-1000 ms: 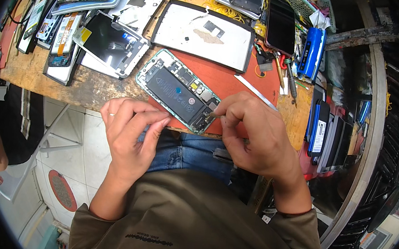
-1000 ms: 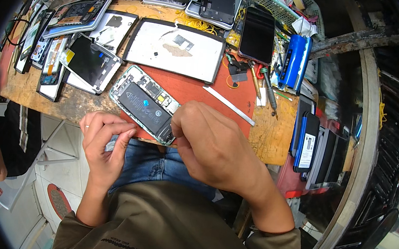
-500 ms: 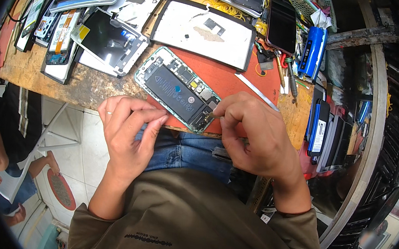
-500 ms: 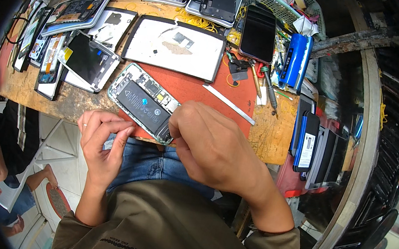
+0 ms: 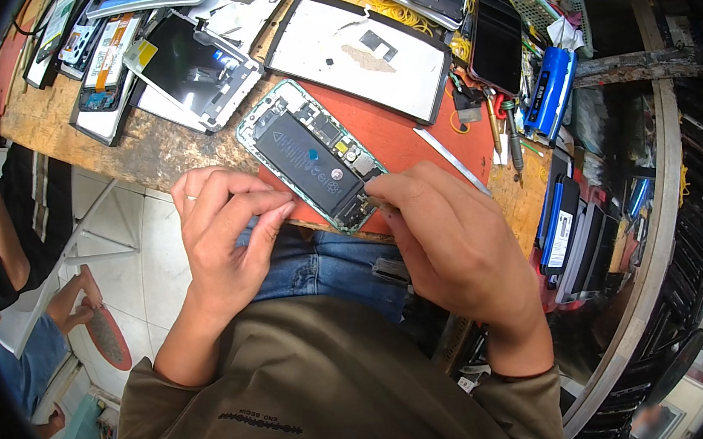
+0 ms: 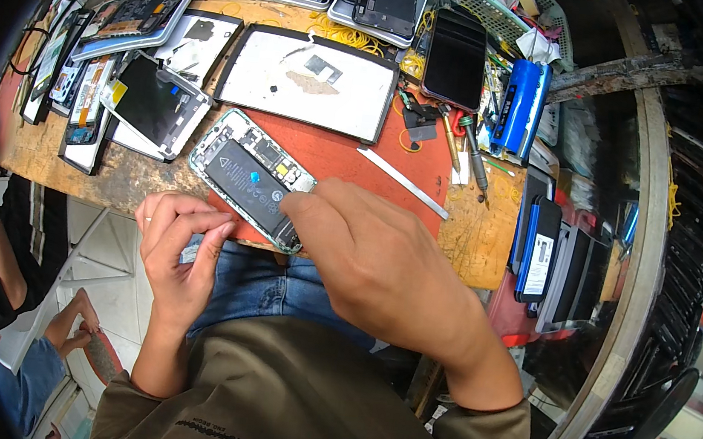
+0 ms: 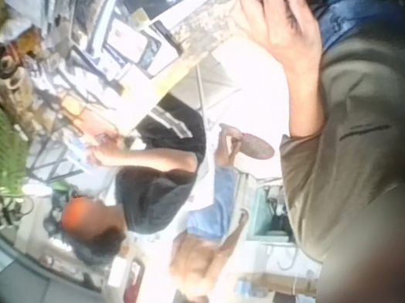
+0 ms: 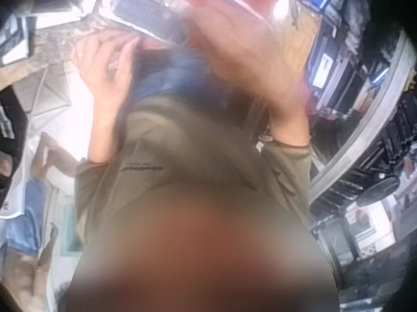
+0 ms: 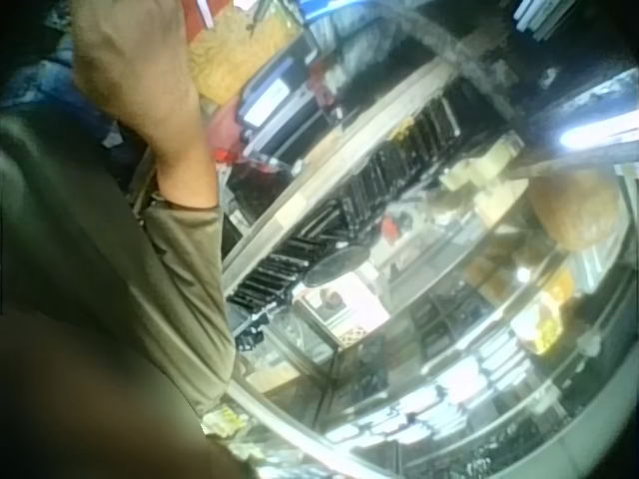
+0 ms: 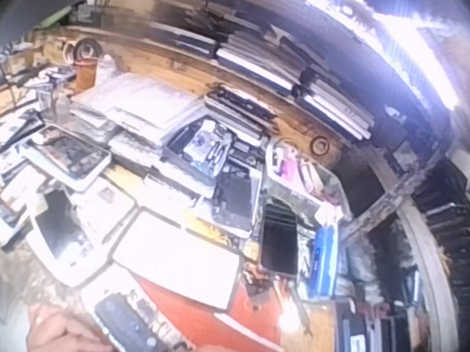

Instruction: The person uses a screwdriver to remove screws from a disassembled smartphone and manipulates internal components with their fingers. They repeatedly adjust the motherboard and connectors while working at a cluttered repair bench.

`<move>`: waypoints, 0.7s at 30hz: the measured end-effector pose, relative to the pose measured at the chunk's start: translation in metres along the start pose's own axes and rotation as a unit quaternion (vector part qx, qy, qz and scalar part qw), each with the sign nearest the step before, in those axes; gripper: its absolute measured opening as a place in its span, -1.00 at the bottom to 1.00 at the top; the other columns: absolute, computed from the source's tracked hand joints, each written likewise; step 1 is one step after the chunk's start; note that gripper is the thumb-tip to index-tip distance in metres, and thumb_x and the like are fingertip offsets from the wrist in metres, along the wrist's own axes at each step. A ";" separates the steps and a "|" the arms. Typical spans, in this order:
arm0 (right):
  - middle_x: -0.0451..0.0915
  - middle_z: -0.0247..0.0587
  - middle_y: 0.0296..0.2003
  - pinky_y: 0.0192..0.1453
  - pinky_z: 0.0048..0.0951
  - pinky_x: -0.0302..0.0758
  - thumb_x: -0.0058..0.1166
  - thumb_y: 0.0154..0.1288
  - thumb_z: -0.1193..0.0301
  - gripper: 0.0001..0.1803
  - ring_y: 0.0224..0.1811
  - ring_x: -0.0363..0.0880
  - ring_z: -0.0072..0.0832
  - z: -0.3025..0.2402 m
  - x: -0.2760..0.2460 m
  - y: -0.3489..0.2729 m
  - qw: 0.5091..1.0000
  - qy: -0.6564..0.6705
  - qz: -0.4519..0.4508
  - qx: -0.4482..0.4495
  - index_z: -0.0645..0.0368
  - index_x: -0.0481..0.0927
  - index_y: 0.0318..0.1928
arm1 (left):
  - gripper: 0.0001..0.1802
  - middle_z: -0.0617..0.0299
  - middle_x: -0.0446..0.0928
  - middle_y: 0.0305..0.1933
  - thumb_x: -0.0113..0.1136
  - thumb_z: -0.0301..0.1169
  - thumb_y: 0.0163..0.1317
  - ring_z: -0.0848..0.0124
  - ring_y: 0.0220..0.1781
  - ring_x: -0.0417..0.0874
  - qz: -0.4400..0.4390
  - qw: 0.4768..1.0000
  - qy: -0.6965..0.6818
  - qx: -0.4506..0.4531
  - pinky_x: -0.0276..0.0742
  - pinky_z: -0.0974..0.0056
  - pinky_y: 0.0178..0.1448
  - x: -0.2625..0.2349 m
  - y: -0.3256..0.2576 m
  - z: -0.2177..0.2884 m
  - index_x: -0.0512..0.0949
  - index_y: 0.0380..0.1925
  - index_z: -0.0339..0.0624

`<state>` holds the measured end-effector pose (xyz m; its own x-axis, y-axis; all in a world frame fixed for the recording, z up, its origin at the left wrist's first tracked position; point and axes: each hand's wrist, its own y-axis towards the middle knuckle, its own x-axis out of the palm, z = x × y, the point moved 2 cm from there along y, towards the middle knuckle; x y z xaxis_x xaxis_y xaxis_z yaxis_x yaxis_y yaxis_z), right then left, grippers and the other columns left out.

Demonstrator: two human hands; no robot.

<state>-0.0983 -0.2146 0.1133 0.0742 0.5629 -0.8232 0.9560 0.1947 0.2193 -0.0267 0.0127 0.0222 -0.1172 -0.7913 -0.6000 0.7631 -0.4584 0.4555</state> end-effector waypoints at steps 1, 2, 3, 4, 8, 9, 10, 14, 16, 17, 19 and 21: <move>0.67 -0.03 -0.27 -0.19 -0.10 0.64 0.37 0.30 0.72 -0.67 -0.26 0.74 -0.07 -0.001 -0.001 0.000 1.000 -0.022 -0.014 0.007 0.30 0.67 0.05 | -0.86 0.32 0.70 -0.18 0.61 -0.47 0.21 0.26 -0.04 0.62 0.001 1.000 0.001 0.003 0.32 0.08 0.27 0.000 0.000 0.000 0.82 -0.24 -0.07; 0.67 -0.02 -0.26 -0.19 -0.09 0.64 0.39 0.30 0.71 -0.66 -0.26 0.74 -0.06 -0.002 -0.002 0.000 0.999 -0.044 -0.028 0.014 0.31 0.67 0.06 | -0.86 0.32 0.70 -0.18 0.61 -0.47 0.20 0.26 -0.04 0.62 0.001 1.000 0.001 0.002 0.32 0.08 0.27 0.000 0.000 0.000 0.82 -0.24 -0.08; 0.67 -0.01 -0.26 -0.19 -0.09 0.64 0.40 0.29 0.70 -0.65 -0.26 0.73 -0.05 -0.003 -0.003 0.002 0.998 -0.054 -0.010 0.002 0.31 0.67 0.07 | -0.86 0.32 0.70 -0.19 0.61 -0.47 0.20 0.26 -0.04 0.62 0.001 1.000 -0.002 -0.001 0.33 0.08 0.27 -0.001 0.000 0.000 0.82 -0.24 -0.08; 0.67 -0.02 -0.27 -0.19 -0.07 0.64 0.41 0.29 0.67 -0.66 -0.28 0.73 -0.04 -0.003 -0.003 0.003 0.998 -0.058 -0.010 0.007 0.31 0.68 0.05 | -0.85 0.32 0.70 -0.19 0.61 -0.47 0.20 0.26 -0.04 0.62 0.003 1.000 0.001 0.002 0.33 0.08 0.26 -0.001 0.000 0.000 0.82 -0.24 -0.08; 0.69 -0.04 -0.25 -0.16 -0.04 0.63 0.44 0.27 0.61 -0.63 -0.26 0.73 -0.04 -0.002 -0.003 0.003 0.997 -0.072 -0.017 0.002 0.30 0.69 0.09 | -0.85 0.31 0.70 -0.19 0.61 -0.48 0.20 0.25 -0.04 0.63 0.007 1.000 0.001 0.001 0.33 0.08 0.26 -0.001 0.001 0.000 0.82 -0.25 -0.08; 0.68 -0.05 -0.24 -0.14 -0.05 0.62 0.40 0.29 0.59 -0.64 -0.24 0.72 -0.05 -0.002 -0.001 0.003 0.997 -0.077 0.009 -0.012 0.30 0.68 0.08 | -0.85 0.31 0.70 -0.19 0.61 -0.48 0.20 0.25 -0.04 0.63 0.008 1.000 -0.001 -0.003 0.33 0.08 0.26 -0.001 0.002 0.000 0.82 -0.25 -0.08; 0.67 -0.06 -0.23 -0.12 -0.06 0.62 0.37 0.31 0.57 -0.66 -0.22 0.72 -0.07 -0.001 -0.002 0.002 0.996 -0.081 -0.027 0.004 0.30 0.67 0.08 | -0.85 0.31 0.70 -0.19 0.61 -0.48 0.20 0.25 -0.04 0.63 0.008 1.000 0.001 0.001 0.33 0.08 0.26 -0.001 0.002 0.000 0.82 -0.25 -0.08; 0.60 -0.09 -0.21 -0.06 -0.15 0.59 0.21 0.38 0.49 -0.73 -0.16 0.68 -0.16 -0.002 -0.002 0.000 0.994 -0.099 -0.046 0.002 0.29 0.63 0.06 | -0.86 0.31 0.70 -0.19 0.62 -0.48 0.19 0.25 -0.04 0.63 0.008 1.000 -0.001 0.001 0.33 0.08 0.26 0.000 0.003 0.000 0.82 -0.26 -0.09; 0.62 -0.09 -0.21 -0.08 -0.14 0.58 0.27 0.34 0.51 -0.68 -0.17 0.69 -0.14 -0.003 -0.003 0.001 0.994 -0.089 -0.058 0.001 0.31 0.64 0.08 | -0.85 0.31 0.70 -0.19 0.62 -0.48 0.19 0.25 -0.04 0.63 0.007 1.000 -0.005 0.002 0.33 0.08 0.26 0.001 0.003 -0.001 0.82 -0.26 -0.09; 0.65 -0.08 -0.22 -0.10 -0.13 0.59 0.35 0.31 0.53 -0.64 -0.20 0.70 -0.11 -0.003 -0.003 0.002 0.997 -0.064 -0.036 -0.013 0.32 0.67 0.09 | -0.85 0.31 0.70 -0.19 0.62 -0.48 0.19 0.25 -0.04 0.63 0.009 1.000 -0.005 0.003 0.33 0.08 0.26 0.001 0.004 -0.001 0.82 -0.26 -0.09; 0.67 -0.07 -0.24 -0.12 -0.11 0.59 0.41 0.28 0.55 -0.59 -0.23 0.70 -0.07 -0.006 -0.004 0.003 0.997 -0.064 -0.031 -0.009 0.34 0.68 0.13 | -0.86 0.30 0.70 -0.19 0.62 -0.48 0.18 0.25 -0.04 0.62 0.008 1.000 -0.005 0.003 0.33 0.08 0.26 0.002 0.004 0.000 0.82 -0.26 -0.09; 0.66 -0.07 -0.23 -0.13 -0.11 0.58 0.39 0.28 0.56 -0.57 -0.24 0.68 -0.08 -0.007 -0.005 0.004 0.992 -0.117 -0.055 0.010 0.35 0.68 0.16 | -0.86 0.30 0.70 -0.19 0.61 -0.49 0.18 0.24 -0.04 0.61 0.011 1.000 -0.006 0.002 0.32 0.08 0.27 0.002 0.005 0.000 0.82 -0.27 -0.09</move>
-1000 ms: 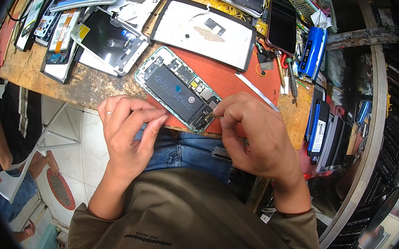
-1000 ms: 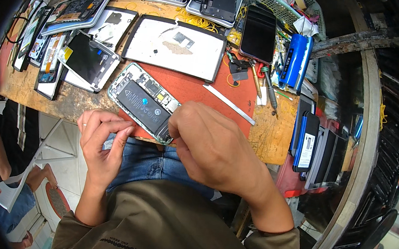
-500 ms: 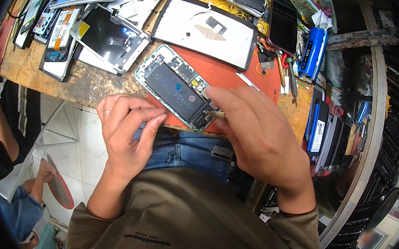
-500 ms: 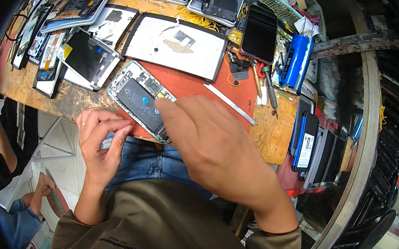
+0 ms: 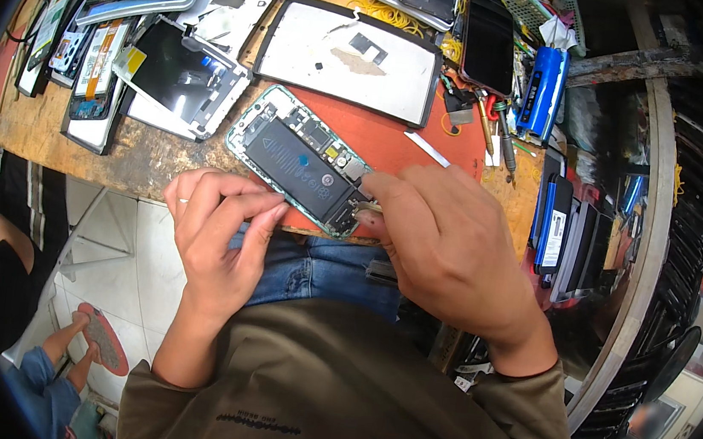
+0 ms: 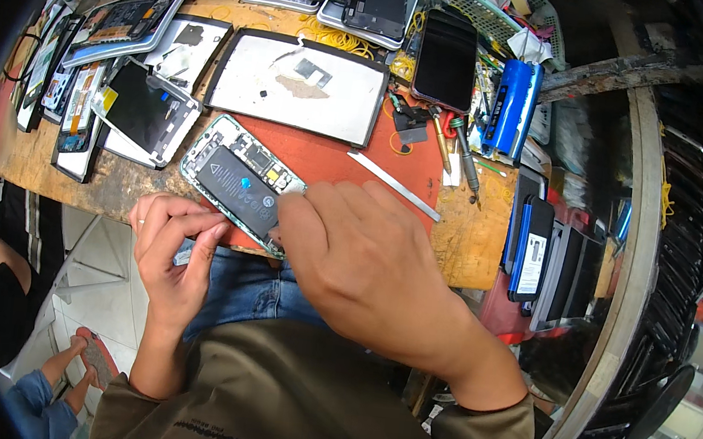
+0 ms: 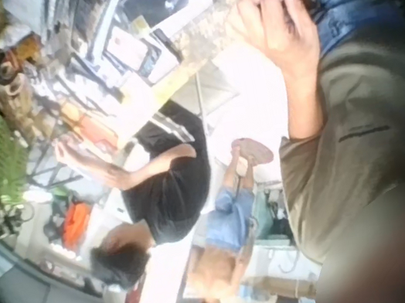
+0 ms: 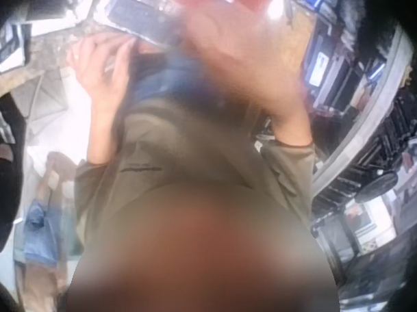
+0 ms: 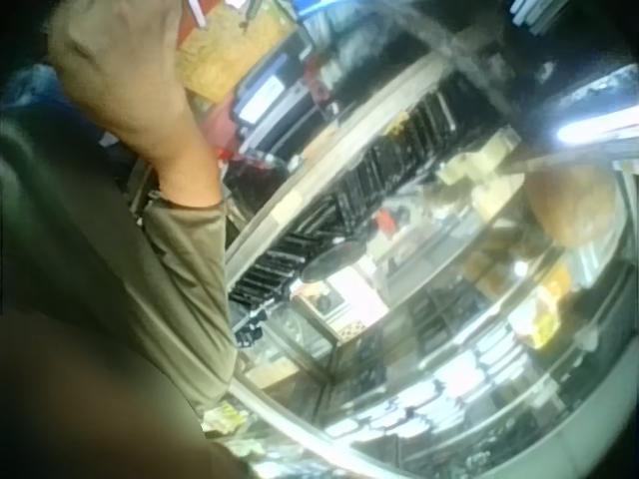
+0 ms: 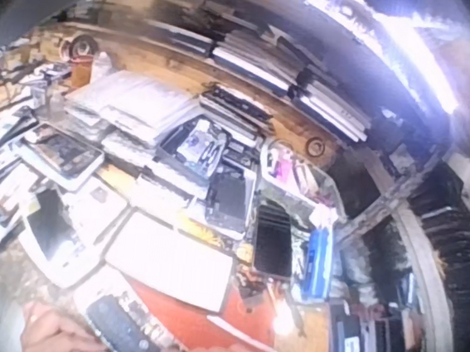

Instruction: The person uses a screwdriver to remove screws from a disassembled smartphone and manipulates internal components with their fingers. They repeatedly adjust the motherboard and connectors while working at a cluttered repair bench.

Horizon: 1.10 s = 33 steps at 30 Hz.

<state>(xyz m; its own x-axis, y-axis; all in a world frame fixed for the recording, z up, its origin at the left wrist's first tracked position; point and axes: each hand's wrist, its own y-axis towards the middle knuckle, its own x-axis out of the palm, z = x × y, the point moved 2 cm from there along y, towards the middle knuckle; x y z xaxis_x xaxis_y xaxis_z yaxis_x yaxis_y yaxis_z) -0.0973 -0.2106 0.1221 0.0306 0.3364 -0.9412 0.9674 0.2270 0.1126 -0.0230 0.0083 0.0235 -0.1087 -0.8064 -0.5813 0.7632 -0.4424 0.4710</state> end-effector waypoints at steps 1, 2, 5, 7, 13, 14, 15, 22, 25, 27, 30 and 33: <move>0.66 -0.07 -0.24 -0.14 -0.11 0.58 0.39 0.28 0.55 -0.58 -0.24 0.68 -0.08 0.000 0.000 0.001 1.000 0.014 0.000 -0.004 0.34 0.68 0.15 | -0.87 0.29 0.70 -0.20 0.60 -0.48 0.19 0.24 -0.05 0.61 0.001 1.000 0.000 0.005 0.32 0.08 0.27 0.000 0.001 0.000 0.82 -0.27 -0.09; 0.66 -0.08 -0.24 -0.14 -0.11 0.58 0.39 0.28 0.54 -0.59 -0.25 0.68 -0.08 -0.001 0.000 0.002 0.999 0.031 0.010 -0.016 0.34 0.68 0.13 | -0.88 0.29 0.70 -0.20 0.60 -0.47 0.20 0.24 -0.05 0.61 0.003 1.000 0.000 0.008 0.32 0.08 0.26 0.000 0.001 0.000 0.82 -0.27 -0.09; 0.63 -0.07 -0.26 -0.14 -0.09 0.58 0.37 0.28 0.55 -0.57 -0.26 0.67 -0.09 0.001 0.002 0.003 0.999 0.034 0.006 -0.015 0.35 0.68 0.16 | -0.92 0.27 0.69 -0.21 0.56 -0.43 0.28 0.22 -0.06 0.60 0.003 1.000 -0.003 0.015 0.32 0.08 0.27 -0.001 0.002 -0.002 0.80 -0.28 -0.11; 0.61 -0.07 -0.27 -0.14 -0.08 0.58 0.36 0.29 0.56 -0.55 -0.26 0.66 -0.07 0.003 0.003 0.003 0.998 0.045 0.033 -0.007 0.36 0.66 0.19 | -0.90 0.25 0.68 -0.21 0.51 -0.39 0.35 0.20 -0.07 0.59 0.004 1.000 -0.006 0.017 0.32 0.07 0.27 -0.002 0.003 -0.004 0.76 -0.30 -0.13; 0.52 -0.15 -0.29 -0.20 -0.19 0.51 0.20 0.31 0.53 -0.51 -0.30 0.62 -0.18 0.006 0.010 0.001 0.998 0.032 0.051 -0.034 0.39 0.61 0.25 | -0.78 0.17 0.64 -0.22 0.35 -0.31 0.53 0.16 -0.08 0.58 0.010 1.000 -0.024 0.017 0.31 0.05 0.24 -0.004 0.004 -0.006 0.64 -0.32 -0.15; 0.54 -0.14 -0.28 -0.20 -0.17 0.54 0.19 0.29 0.55 -0.49 -0.29 0.63 -0.16 0.006 0.011 0.001 0.997 0.040 0.061 -0.037 0.39 0.61 0.26 | -0.78 0.17 0.63 -0.22 0.34 -0.30 0.54 0.16 -0.08 0.58 0.017 0.999 -0.024 0.017 0.31 0.05 0.23 -0.005 0.005 -0.007 0.63 -0.31 -0.14; 0.55 -0.13 -0.27 -0.19 -0.16 0.56 0.19 0.28 0.56 -0.48 -0.28 0.64 -0.14 0.006 0.012 0.000 0.997 0.048 0.052 -0.037 0.40 0.61 0.27 | -0.78 0.16 0.62 -0.22 0.33 -0.29 0.54 0.15 -0.08 0.58 0.024 0.999 -0.028 0.012 0.31 0.06 0.22 -0.006 0.006 -0.007 0.63 -0.31 -0.14; 0.78 -0.01 0.00 0.05 -0.31 0.77 0.23 0.54 0.71 -0.64 -0.08 0.87 -0.28 0.026 0.003 0.025 0.966 0.172 0.194 0.020 0.35 0.60 0.28 | -0.88 0.20 0.63 -0.22 0.52 -0.42 0.33 0.19 -0.08 0.60 0.056 0.998 0.035 0.009 0.31 0.08 0.22 -0.005 0.019 -0.021 0.71 -0.25 -0.10; 0.75 -0.07 0.02 0.18 -0.37 0.79 0.18 0.58 0.74 -0.61 0.03 0.86 -0.39 0.044 0.013 0.057 0.941 0.263 0.210 0.027 0.38 0.54 0.33 | -0.83 0.24 0.65 -0.21 0.58 -0.48 0.23 0.22 -0.08 0.61 0.071 0.996 0.052 0.014 0.31 0.08 0.23 0.000 0.028 -0.024 0.74 -0.23 -0.07; 0.76 -0.06 0.00 0.16 -0.37 0.82 0.19 0.57 0.73 -0.61 0.01 0.86 -0.39 0.050 0.023 0.076 0.937 0.278 0.211 0.025 0.39 0.54 0.32 | -0.81 0.27 0.66 -0.21 0.60 -0.49 0.21 0.23 -0.07 0.62 0.079 0.994 0.076 0.020 0.31 0.09 0.24 0.003 0.033 -0.024 0.75 -0.24 -0.06; 0.76 -0.04 -0.01 0.09 -0.38 0.85 0.21 0.56 0.73 -0.62 -0.01 0.87 -0.39 0.057 0.038 0.095 0.935 0.285 0.210 0.022 0.40 0.54 0.31 | -0.86 0.30 0.67 -0.22 0.58 -0.45 0.23 0.24 -0.06 0.62 0.084 0.992 0.098 0.010 0.31 0.08 0.26 0.005 0.037 -0.024 0.75 -0.26 -0.04; 0.79 0.00 -0.05 0.02 -0.40 0.86 0.23 0.56 0.72 -0.63 -0.04 0.88 -0.38 0.063 0.051 0.109 0.932 0.271 0.240 0.005 0.42 0.55 0.29 | -0.94 0.29 0.65 -0.24 0.46 -0.42 0.33 0.19 -0.06 0.61 0.078 0.991 0.106 -0.006 0.30 0.03 0.27 0.004 0.036 -0.024 0.72 -0.29 -0.05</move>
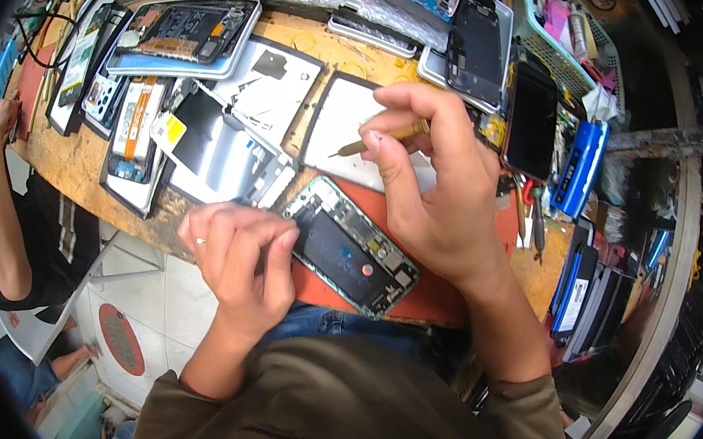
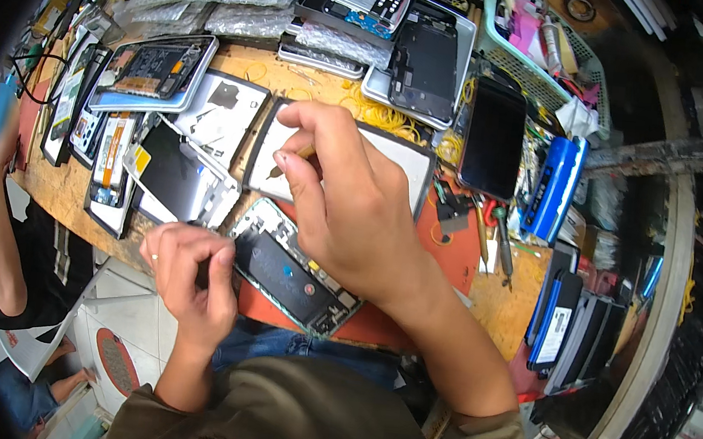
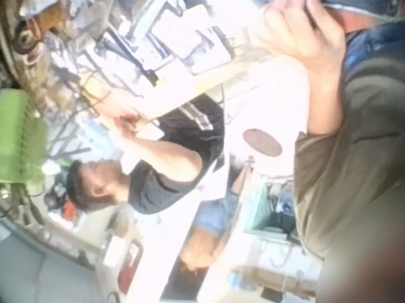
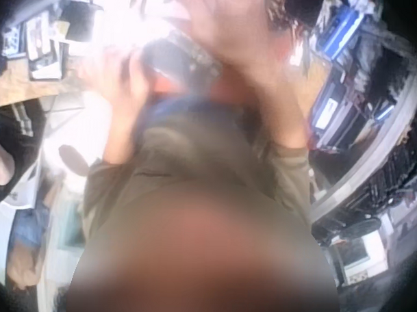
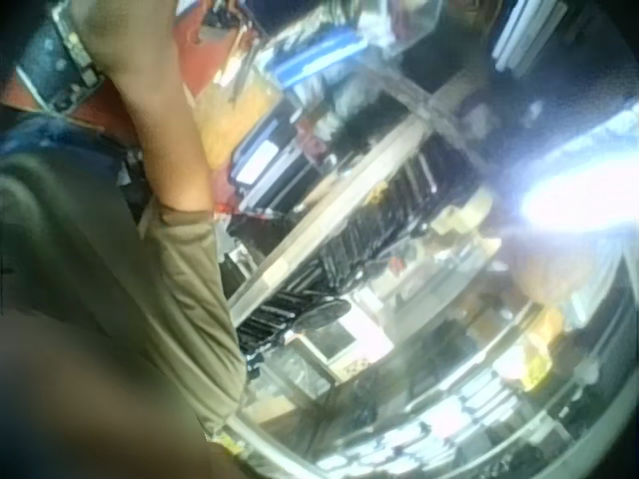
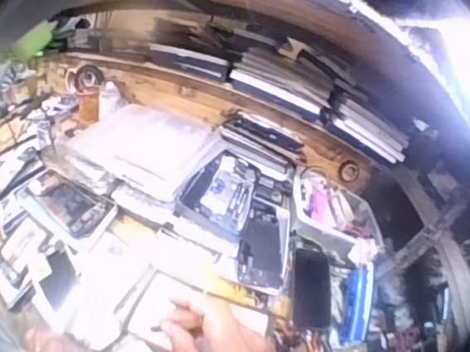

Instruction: The person uses a screwdriver to remove screws from a disassembled smartphone and manipulates internal components with their fingers. They repeatedly adjust the motherboard and connectors while working at a cluttered repair bench.

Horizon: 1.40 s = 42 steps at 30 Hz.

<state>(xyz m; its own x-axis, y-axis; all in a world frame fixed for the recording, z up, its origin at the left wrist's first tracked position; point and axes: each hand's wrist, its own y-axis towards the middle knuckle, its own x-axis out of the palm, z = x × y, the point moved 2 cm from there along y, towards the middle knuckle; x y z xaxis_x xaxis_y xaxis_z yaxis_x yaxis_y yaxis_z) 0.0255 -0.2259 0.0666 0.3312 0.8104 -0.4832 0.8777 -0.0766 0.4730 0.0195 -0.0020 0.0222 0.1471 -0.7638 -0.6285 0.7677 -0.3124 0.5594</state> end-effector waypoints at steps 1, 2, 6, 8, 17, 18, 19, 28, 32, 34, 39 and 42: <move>0.80 0.00 -0.06 0.03 -0.40 0.85 0.23 0.55 0.72 -0.63 -0.04 0.88 -0.39 0.003 0.004 0.000 1.000 0.015 0.005 0.014 0.42 0.55 0.29 | -0.95 0.28 0.65 -0.25 0.43 -0.41 0.36 0.18 -0.06 0.61 -0.004 1.000 0.002 -0.004 0.30 0.02 0.27 -0.001 -0.001 -0.001 0.72 -0.30 -0.05; 0.80 0.00 -0.06 0.04 -0.39 0.85 0.24 0.55 0.73 -0.64 -0.04 0.89 -0.39 0.007 0.006 -0.001 0.999 0.031 0.011 0.029 0.42 0.55 0.28 | -0.94 0.27 0.64 -0.25 0.39 -0.39 0.39 0.16 -0.06 0.60 -0.009 1.000 0.002 -0.009 0.30 0.01 0.28 -0.001 -0.001 -0.001 0.71 -0.30 -0.05; 0.85 0.01 -0.09 0.06 -0.42 0.81 0.22 0.54 0.75 -0.64 -0.03 0.90 -0.39 0.012 0.005 -0.009 0.999 0.035 0.006 0.023 0.43 0.54 0.27 | -0.84 0.26 0.65 -0.23 0.27 -0.31 0.52 0.16 -0.06 0.61 -0.021 0.999 0.014 -0.028 0.30 -0.03 0.28 -0.002 -0.004 0.000 0.69 -0.30 -0.04; 0.86 0.02 -0.09 0.07 -0.43 0.80 0.22 0.53 0.76 -0.65 -0.02 0.91 -0.38 0.012 0.002 -0.012 0.999 0.027 -0.014 0.028 0.45 0.54 0.25 | -0.88 0.30 0.67 -0.20 0.39 -0.29 0.46 0.19 -0.07 0.61 -0.033 0.998 0.030 -0.033 0.31 -0.01 0.27 -0.002 -0.003 0.000 0.75 -0.27 -0.03; 0.83 0.06 -0.09 0.03 -0.37 0.79 0.24 0.54 0.74 -0.65 -0.05 0.89 -0.34 0.009 0.001 -0.011 0.997 0.042 -0.061 0.037 0.48 0.50 0.24 | -0.82 0.36 0.69 -0.19 0.65 -0.36 0.19 0.23 -0.05 0.60 -0.035 0.997 0.023 -0.058 0.36 0.06 0.20 -0.006 -0.001 0.001 0.85 -0.21 -0.01; 0.81 0.05 -0.09 0.05 -0.37 0.79 0.23 0.54 0.74 -0.65 -0.04 0.89 -0.33 0.008 0.000 -0.012 0.997 0.049 -0.053 0.040 0.48 0.49 0.25 | -0.81 0.37 0.69 -0.19 0.65 -0.35 0.18 0.24 -0.06 0.60 -0.044 0.997 0.022 -0.059 0.37 0.07 0.20 -0.007 -0.001 0.001 0.85 -0.21 -0.01; 0.81 0.04 -0.12 -0.03 -0.39 0.78 0.28 0.51 0.73 -0.65 -0.09 0.89 -0.34 0.007 0.001 -0.014 0.996 0.061 -0.020 0.055 0.49 0.53 0.23 | -0.80 0.37 0.70 -0.19 0.66 -0.35 0.16 0.24 -0.06 0.61 -0.053 0.997 0.022 -0.058 0.37 0.07 0.20 -0.009 0.000 0.001 0.86 -0.21 0.00; 0.79 -0.08 -0.12 -0.19 -0.60 0.78 0.37 0.50 0.70 -0.69 -0.16 0.83 -0.59 -0.005 0.006 -0.030 0.971 0.184 0.054 0.143 0.49 0.62 0.17 | -0.78 0.43 0.77 -0.26 0.67 -0.33 0.15 0.31 -0.12 0.61 -0.033 0.998 0.005 -0.056 0.26 0.15 0.24 -0.002 0.003 0.000 0.90 -0.18 0.00; 0.79 -0.10 -0.12 -0.16 -0.61 0.77 0.35 0.51 0.70 -0.70 -0.12 0.81 -0.62 -0.008 0.009 -0.033 0.973 0.187 0.039 0.133 0.46 0.64 0.17 | -0.80 0.45 0.78 -0.26 0.68 -0.34 0.14 0.33 -0.12 0.59 -0.017 0.998 -0.013 -0.063 0.26 0.17 0.23 -0.001 0.003 0.001 0.91 -0.21 0.02; 0.79 -0.10 -0.12 -0.14 -0.58 0.77 0.36 0.51 0.69 -0.71 -0.11 0.82 -0.60 -0.009 0.011 -0.033 0.976 0.176 0.041 0.123 0.44 0.65 0.16 | -0.81 0.45 0.78 -0.25 0.68 -0.35 0.13 0.33 -0.12 0.59 -0.012 0.998 -0.024 -0.058 0.26 0.17 0.23 -0.001 0.003 0.001 0.91 -0.23 0.01; 0.77 -0.11 -0.11 -0.04 -0.51 0.78 0.32 0.53 0.69 -0.72 -0.09 0.84 -0.51 -0.008 0.010 -0.032 0.980 0.164 0.017 0.110 0.43 0.61 0.16 | -0.79 0.45 0.78 -0.24 0.70 -0.41 0.11 0.33 -0.10 0.59 -0.004 0.999 -0.017 -0.040 0.26 0.18 0.23 0.001 0.003 0.002 0.89 -0.23 -0.01; 0.70 -0.11 -0.11 0.05 -0.46 0.79 0.18 0.62 0.71 -0.73 -0.06 0.83 -0.46 -0.009 0.006 -0.030 0.985 0.137 -0.035 0.095 0.45 0.50 0.22 | -0.78 0.45 0.78 -0.24 0.69 -0.42 0.11 0.33 -0.10 0.59 -0.001 0.999 -0.008 -0.031 0.26 0.17 0.24 0.002 0.003 0.002 0.87 -0.22 -0.01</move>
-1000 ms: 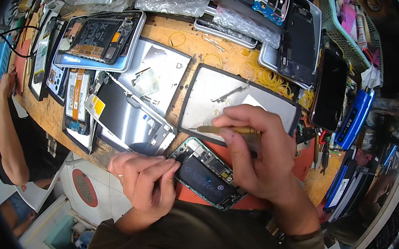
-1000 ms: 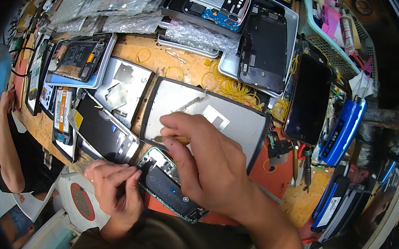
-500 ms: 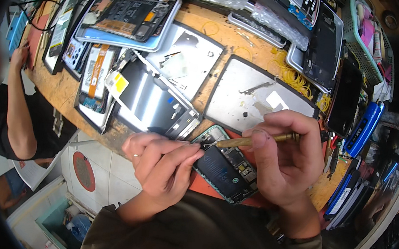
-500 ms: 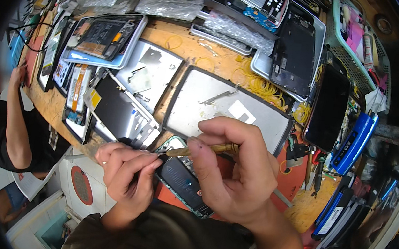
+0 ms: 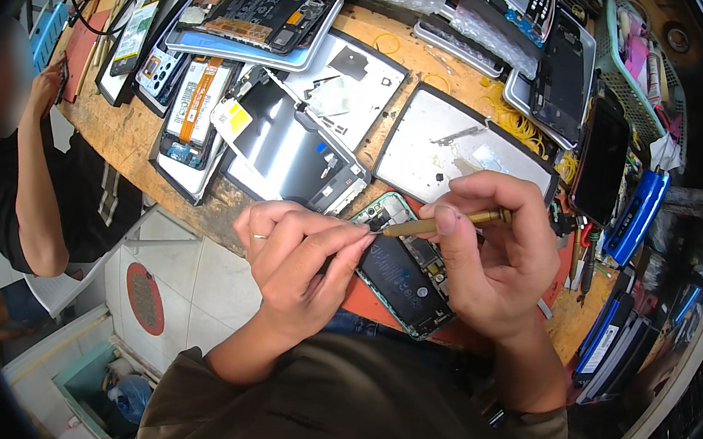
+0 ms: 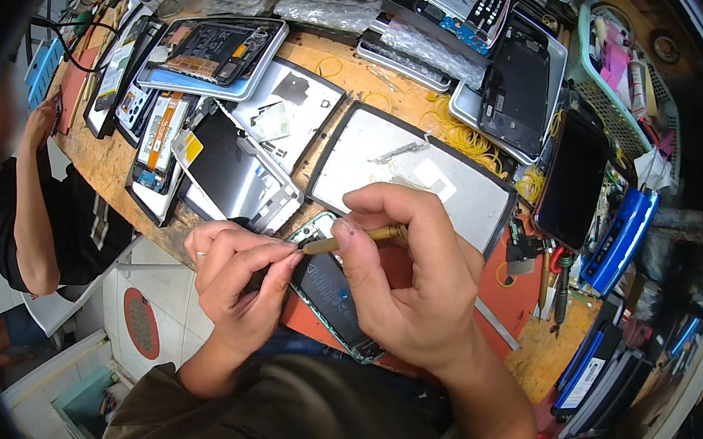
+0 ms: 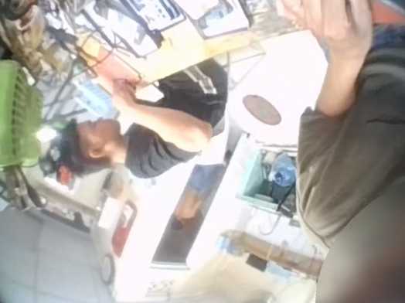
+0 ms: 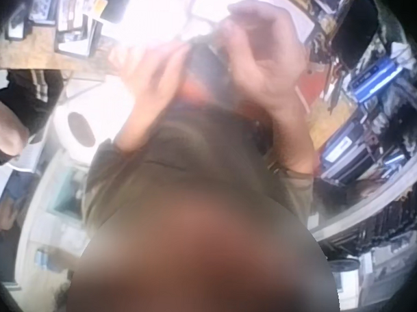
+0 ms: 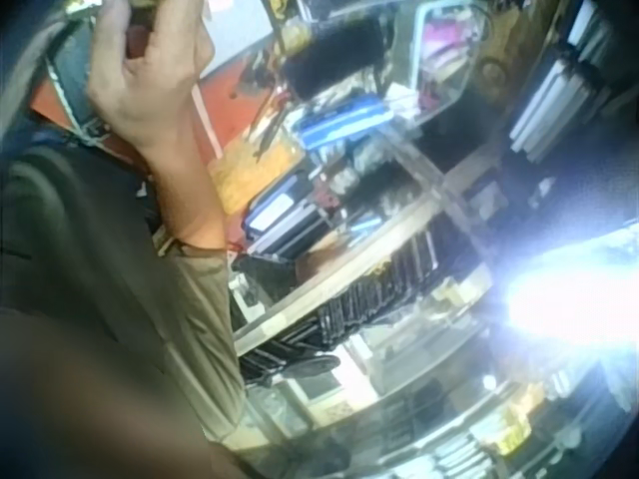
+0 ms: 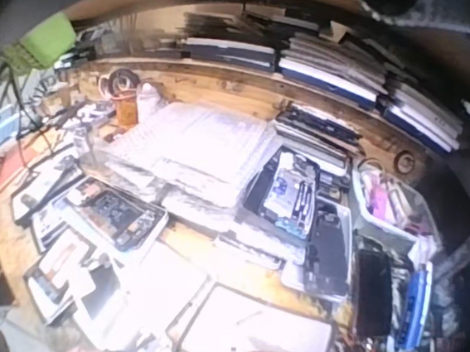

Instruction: The person uses a screwdriver to remove screws from a disassembled smartphone and manipulates internal components with their fingers. They repeatedly adjust the motherboard and connectors while working at a cluttered repair bench.

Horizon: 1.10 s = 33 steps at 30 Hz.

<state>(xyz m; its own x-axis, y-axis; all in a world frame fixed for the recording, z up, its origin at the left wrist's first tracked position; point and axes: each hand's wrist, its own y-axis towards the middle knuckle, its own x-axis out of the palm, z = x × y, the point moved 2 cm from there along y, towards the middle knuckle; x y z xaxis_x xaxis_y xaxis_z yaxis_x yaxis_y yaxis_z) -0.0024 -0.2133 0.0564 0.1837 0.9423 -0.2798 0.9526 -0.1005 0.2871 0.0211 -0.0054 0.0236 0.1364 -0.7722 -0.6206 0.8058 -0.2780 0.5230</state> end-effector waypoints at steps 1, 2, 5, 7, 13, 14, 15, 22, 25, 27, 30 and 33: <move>0.70 -0.11 -0.11 0.05 -0.46 0.79 0.18 0.62 0.71 -0.73 -0.07 0.83 -0.46 -0.001 -0.001 0.000 1.000 -0.001 -0.004 0.001 0.45 0.50 0.22 | -0.78 0.45 0.78 -0.24 0.69 -0.42 0.12 0.33 -0.10 0.59 0.000 1.000 0.000 -0.002 0.26 0.16 0.24 0.000 0.000 0.000 0.87 -0.22 -0.01; 0.70 -0.11 -0.11 0.05 -0.46 0.79 0.18 0.62 0.71 -0.73 -0.07 0.83 -0.47 -0.001 -0.002 0.000 1.000 0.001 -0.007 0.009 0.45 0.50 0.22 | -0.78 0.46 0.78 -0.24 0.69 -0.42 0.12 0.33 -0.10 0.59 0.000 1.000 0.004 0.002 0.26 0.16 0.24 0.000 0.000 0.000 0.87 -0.22 -0.01; 0.70 -0.10 -0.11 0.04 -0.47 0.78 0.19 0.61 0.72 -0.72 -0.08 0.83 -0.47 -0.002 -0.002 -0.001 1.000 0.003 -0.010 0.013 0.46 0.51 0.22 | -0.78 0.46 0.78 -0.23 0.69 -0.42 0.12 0.32 -0.10 0.60 -0.003 1.000 0.006 0.000 0.26 0.15 0.25 0.000 0.000 0.000 0.86 -0.22 0.00; 0.70 -0.09 -0.09 0.04 -0.46 0.79 0.19 0.60 0.72 -0.72 -0.07 0.84 -0.47 -0.002 -0.001 -0.001 1.000 -0.020 -0.002 -0.019 0.46 0.51 0.22 | -0.78 0.46 0.78 -0.22 0.69 -0.41 0.12 0.32 -0.09 0.60 -0.007 1.000 0.006 -0.005 0.26 0.15 0.25 0.000 0.000 0.001 0.85 -0.22 0.01; 0.79 -0.05 -0.09 -0.16 -0.49 0.77 0.41 0.41 0.72 -0.68 -0.15 0.89 -0.44 0.003 0.003 -0.001 0.997 0.001 0.064 -0.036 0.44 0.68 0.12 | -0.81 0.45 0.77 -0.22 0.67 -0.39 0.14 0.32 -0.07 0.62 -0.013 1.000 0.008 -0.006 0.25 0.14 0.26 0.000 0.001 0.001 0.84 -0.24 0.02; 0.79 -0.04 -0.08 -0.16 -0.48 0.77 0.41 0.41 0.72 -0.68 -0.15 0.89 -0.44 0.004 0.003 -0.002 0.997 -0.002 0.063 -0.039 0.44 0.68 0.12 | -0.81 0.45 0.77 -0.22 0.67 -0.39 0.14 0.32 -0.07 0.62 -0.012 1.000 0.010 -0.002 0.25 0.14 0.26 0.001 0.001 0.001 0.84 -0.24 0.02; 0.79 -0.04 -0.09 -0.15 -0.48 0.77 0.41 0.41 0.72 -0.68 -0.15 0.89 -0.43 0.004 0.003 -0.002 0.997 0.000 0.063 -0.033 0.44 0.68 0.12 | -0.81 0.45 0.77 -0.22 0.68 -0.38 0.14 0.32 -0.08 0.62 -0.011 1.000 0.009 -0.003 0.25 0.14 0.26 0.001 0.001 0.001 0.84 -0.24 0.02; 0.79 -0.05 -0.13 -0.13 -0.49 0.79 0.41 0.40 0.73 -0.68 -0.16 0.89 -0.44 0.002 0.004 -0.002 0.998 -0.008 0.061 -0.028 0.45 0.68 0.12 | -0.80 0.44 0.76 -0.23 0.69 -0.33 0.13 0.32 -0.09 0.62 -0.016 1.000 0.007 -0.006 0.26 0.14 0.25 -0.001 -0.001 -0.001 0.85 -0.24 0.02; 0.79 -0.05 -0.13 -0.14 -0.49 0.79 0.41 0.41 0.73 -0.69 -0.16 0.88 -0.44 0.002 0.003 -0.001 0.997 0.004 0.065 -0.030 0.44 0.69 0.12 | -0.80 0.43 0.76 -0.25 0.68 -0.34 0.14 0.31 -0.13 0.64 -0.009 1.000 -0.002 0.000 0.29 0.13 0.23 -0.002 -0.002 -0.002 0.86 -0.24 0.00; 0.76 -0.03 -0.09 -0.07 -0.47 0.79 0.32 0.47 0.74 -0.69 -0.12 0.87 -0.43 0.001 0.002 0.000 0.998 -0.008 0.042 -0.042 0.46 0.62 0.16 | -0.81 0.39 0.76 -0.26 0.66 -0.36 0.15 0.29 -0.16 0.65 0.016 1.000 -0.014 0.014 0.34 0.11 0.21 -0.002 -0.004 -0.004 0.86 -0.23 -0.03; 0.73 -0.02 -0.05 0.00 -0.45 0.79 0.22 0.53 0.77 -0.68 -0.09 0.85 -0.42 -0.001 -0.001 0.003 0.997 -0.032 0.015 -0.067 0.48 0.55 0.21 | -0.83 0.32 0.76 -0.25 0.63 -0.40 0.18 0.28 -0.19 0.67 0.072 0.997 -0.012 0.027 0.41 0.10 0.18 -0.002 -0.007 -0.005 0.85 -0.23 -0.08; 0.76 -0.02 -0.07 -0.08 -0.45 0.78 0.30 0.45 0.77 -0.66 -0.14 0.86 -0.41 -0.008 -0.003 0.006 0.994 -0.039 0.042 -0.090 0.45 0.62 0.18 | -0.86 0.27 0.75 -0.24 0.60 -0.44 0.22 0.26 -0.19 0.67 0.094 0.995 -0.002 0.042 0.45 0.09 0.17 -0.002 -0.011 -0.005 0.82 -0.24 -0.12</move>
<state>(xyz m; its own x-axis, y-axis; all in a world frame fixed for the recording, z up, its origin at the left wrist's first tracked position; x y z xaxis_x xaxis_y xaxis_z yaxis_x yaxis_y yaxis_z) 0.0005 -0.2136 0.0665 0.2854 0.9047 -0.3164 0.8755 -0.1118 0.4702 0.0151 0.0022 0.0160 0.2780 -0.8176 -0.5043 0.7151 -0.1744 0.6770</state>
